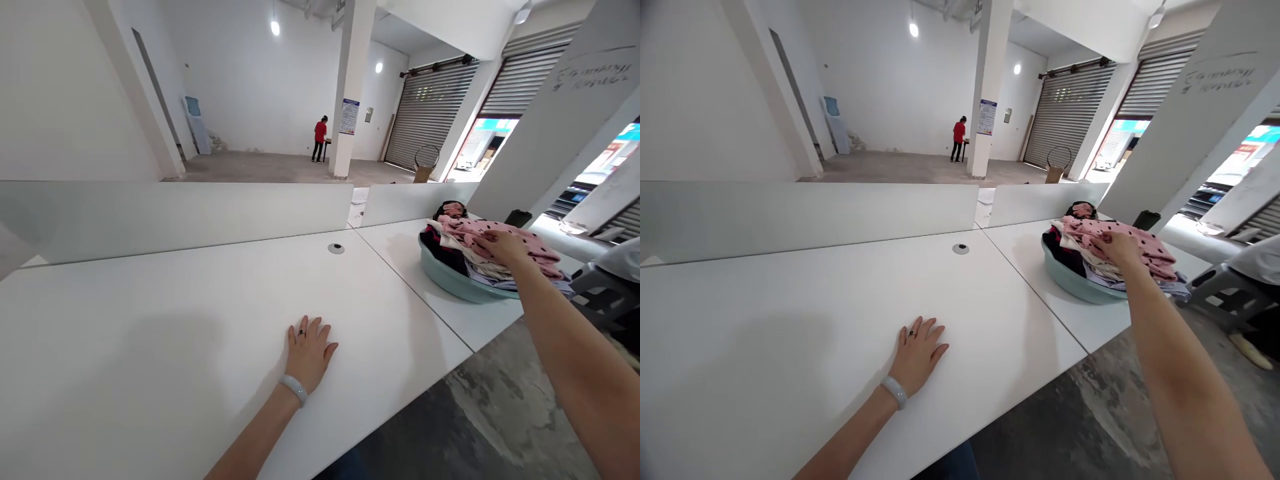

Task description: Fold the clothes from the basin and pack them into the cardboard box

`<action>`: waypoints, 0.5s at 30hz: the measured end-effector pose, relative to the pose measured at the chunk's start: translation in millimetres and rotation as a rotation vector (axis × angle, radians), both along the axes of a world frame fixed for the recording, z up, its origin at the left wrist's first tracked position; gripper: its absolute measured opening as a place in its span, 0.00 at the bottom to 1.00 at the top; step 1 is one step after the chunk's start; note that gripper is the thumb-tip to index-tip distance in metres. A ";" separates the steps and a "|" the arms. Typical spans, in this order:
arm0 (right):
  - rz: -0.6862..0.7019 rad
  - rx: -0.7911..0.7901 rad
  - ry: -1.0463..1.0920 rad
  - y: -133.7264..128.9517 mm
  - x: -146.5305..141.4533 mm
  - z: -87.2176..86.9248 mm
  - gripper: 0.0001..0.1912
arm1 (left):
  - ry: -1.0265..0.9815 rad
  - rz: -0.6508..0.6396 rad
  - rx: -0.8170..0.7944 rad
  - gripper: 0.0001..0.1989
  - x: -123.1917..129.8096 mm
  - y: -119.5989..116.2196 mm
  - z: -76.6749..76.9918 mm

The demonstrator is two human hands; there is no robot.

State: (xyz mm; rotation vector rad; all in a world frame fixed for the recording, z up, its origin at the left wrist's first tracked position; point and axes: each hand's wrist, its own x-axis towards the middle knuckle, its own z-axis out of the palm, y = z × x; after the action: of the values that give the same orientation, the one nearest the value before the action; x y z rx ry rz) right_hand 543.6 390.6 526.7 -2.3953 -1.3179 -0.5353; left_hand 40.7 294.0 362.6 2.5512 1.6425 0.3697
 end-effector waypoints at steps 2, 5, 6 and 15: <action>-0.003 -0.035 0.071 -0.9 3.6 -3.4 0.18 | 0.003 -0.022 -0.014 0.17 10.7 0.7 5.0; -0.018 -0.019 0.060 0.9 -0.5 -6.1 0.11 | 0.001 -0.109 -0.040 0.17 36.6 4.1 15.9; -0.018 -0.014 0.056 1.7 -2.6 -6.0 0.08 | -0.004 -0.148 -0.049 0.17 47.6 6.4 20.4; 0.146 0.161 0.053 -34.9 -12.6 21.9 0.11 | -0.449 -0.530 -0.384 0.32 194.4 51.5 85.8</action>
State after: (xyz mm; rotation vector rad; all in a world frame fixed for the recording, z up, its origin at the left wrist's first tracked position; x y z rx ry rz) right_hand 531.0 355.6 548.6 -2.1499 -1.3596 -0.5128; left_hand 235.1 345.6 448.4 2.2690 0.7615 0.4732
